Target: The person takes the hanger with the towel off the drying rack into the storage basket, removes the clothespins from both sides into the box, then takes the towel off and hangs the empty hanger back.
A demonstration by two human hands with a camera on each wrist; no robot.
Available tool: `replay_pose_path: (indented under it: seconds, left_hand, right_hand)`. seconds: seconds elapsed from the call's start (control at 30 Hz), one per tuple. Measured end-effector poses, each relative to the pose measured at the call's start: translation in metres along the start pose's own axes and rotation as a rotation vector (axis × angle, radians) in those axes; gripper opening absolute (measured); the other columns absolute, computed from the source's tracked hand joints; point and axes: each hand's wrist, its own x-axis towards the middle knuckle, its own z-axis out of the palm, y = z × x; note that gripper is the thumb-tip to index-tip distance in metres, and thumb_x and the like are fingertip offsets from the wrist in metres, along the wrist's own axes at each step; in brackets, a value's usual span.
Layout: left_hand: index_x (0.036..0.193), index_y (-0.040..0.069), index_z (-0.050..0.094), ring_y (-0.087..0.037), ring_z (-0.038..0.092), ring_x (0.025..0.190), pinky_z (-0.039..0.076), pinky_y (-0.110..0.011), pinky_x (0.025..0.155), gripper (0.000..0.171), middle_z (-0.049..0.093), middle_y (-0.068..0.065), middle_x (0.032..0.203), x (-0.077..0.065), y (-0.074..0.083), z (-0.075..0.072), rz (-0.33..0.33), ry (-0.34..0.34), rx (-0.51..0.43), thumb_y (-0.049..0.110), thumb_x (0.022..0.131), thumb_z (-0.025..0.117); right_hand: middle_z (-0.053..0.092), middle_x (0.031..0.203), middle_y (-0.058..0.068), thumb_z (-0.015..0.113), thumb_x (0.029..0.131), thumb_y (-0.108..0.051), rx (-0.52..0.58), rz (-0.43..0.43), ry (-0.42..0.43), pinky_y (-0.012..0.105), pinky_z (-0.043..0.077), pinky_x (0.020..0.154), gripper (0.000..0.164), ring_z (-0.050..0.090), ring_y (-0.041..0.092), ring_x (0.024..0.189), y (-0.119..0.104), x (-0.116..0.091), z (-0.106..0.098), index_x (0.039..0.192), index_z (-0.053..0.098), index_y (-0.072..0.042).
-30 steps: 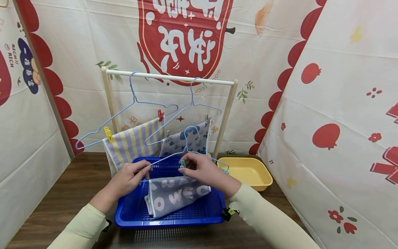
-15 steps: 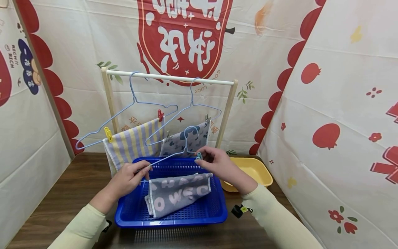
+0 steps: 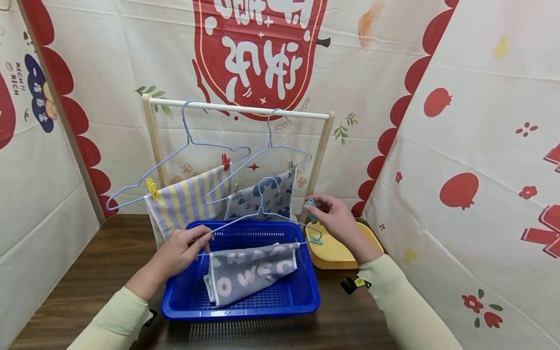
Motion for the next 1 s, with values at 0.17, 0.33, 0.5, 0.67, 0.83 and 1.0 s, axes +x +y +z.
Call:
replay_pose_path:
  seconds: [0.17, 0.33, 0.5, 0.67, 0.83, 1.0]
  left_hand:
    - [0.107, 0.023, 0.071, 0.003, 0.051, 0.058, 0.044, -0.017, 0.054, 0.029, 0.071, 0.013, 0.079, 0.000, 0.000, 0.001, 0.001, 0.004, 0.000, -0.005, 0.108, 0.064]
    - [0.107, 0.024, 0.071, 0.003, 0.050, 0.057, 0.043, -0.016, 0.053, 0.029, 0.071, 0.013, 0.079, 0.000, -0.001, 0.001, 0.000, 0.007, 0.004, -0.004, 0.108, 0.064]
    - [0.107, 0.024, 0.071, 0.003, 0.050, 0.057, 0.043, -0.017, 0.053, 0.029, 0.071, 0.013, 0.079, 0.000, -0.001, 0.001, -0.005, 0.005, 0.003, -0.004, 0.108, 0.064]
    - [0.107, 0.024, 0.071, 0.003, 0.050, 0.057, 0.044, -0.016, 0.053, 0.029, 0.071, 0.013, 0.079, 0.001, 0.000, 0.001, 0.002, 0.004, 0.006, -0.004, 0.108, 0.064]
    - [0.107, 0.024, 0.071, 0.003, 0.050, 0.057, 0.043, -0.016, 0.053, 0.029, 0.071, 0.013, 0.079, 0.001, 0.000, 0.001, 0.009, 0.006, 0.003, -0.004, 0.108, 0.064]
    - [0.106, 0.024, 0.071, 0.003, 0.050, 0.058, 0.044, -0.016, 0.053, 0.030, 0.071, 0.013, 0.079, 0.002, 0.000, 0.001, 0.008, 0.006, 0.003, -0.004, 0.108, 0.064]
  right_hand:
    - [0.073, 0.096, 0.011, 0.077, 0.107, -0.029, -0.044, 0.057, 0.038, 0.035, 0.061, 0.069, 0.034, 0.070, 0.028, 0.080, 0.026, 0.007, -0.009, 0.131, 0.076, -0.004]
    - [0.072, 0.091, 0.009, 0.076, 0.107, -0.020, -0.092, 0.065, 0.012, 0.032, 0.058, 0.064, 0.026, 0.072, 0.030, 0.075, 0.050, 0.013, -0.010, 0.125, 0.077, -0.002]
    - [0.073, 0.090, 0.008, 0.075, 0.107, -0.022, -0.150, 0.146, -0.052, 0.033, 0.060, 0.065, 0.023, 0.073, 0.030, 0.076, 0.077, 0.018, -0.009, 0.115, 0.077, -0.001]
    - [0.072, 0.087, 0.007, 0.077, 0.106, -0.022, -0.202, 0.201, -0.123, 0.035, 0.059, 0.067, 0.020, 0.071, 0.026, 0.076, 0.109, 0.020, -0.008, 0.103, 0.076, -0.003]
    - [0.073, 0.087, 0.009, 0.076, 0.106, -0.023, -0.290, 0.233, -0.207, 0.035, 0.058, 0.066, 0.022, 0.071, 0.022, 0.073, 0.136, 0.023, -0.006, 0.101, 0.078, -0.001]
    - [0.074, 0.091, 0.010, 0.077, 0.103, -0.021, -0.393, 0.244, -0.258, 0.035, 0.055, 0.070, 0.020, 0.067, 0.022, 0.076, 0.151, 0.026, -0.003, 0.098, 0.078, -0.002]
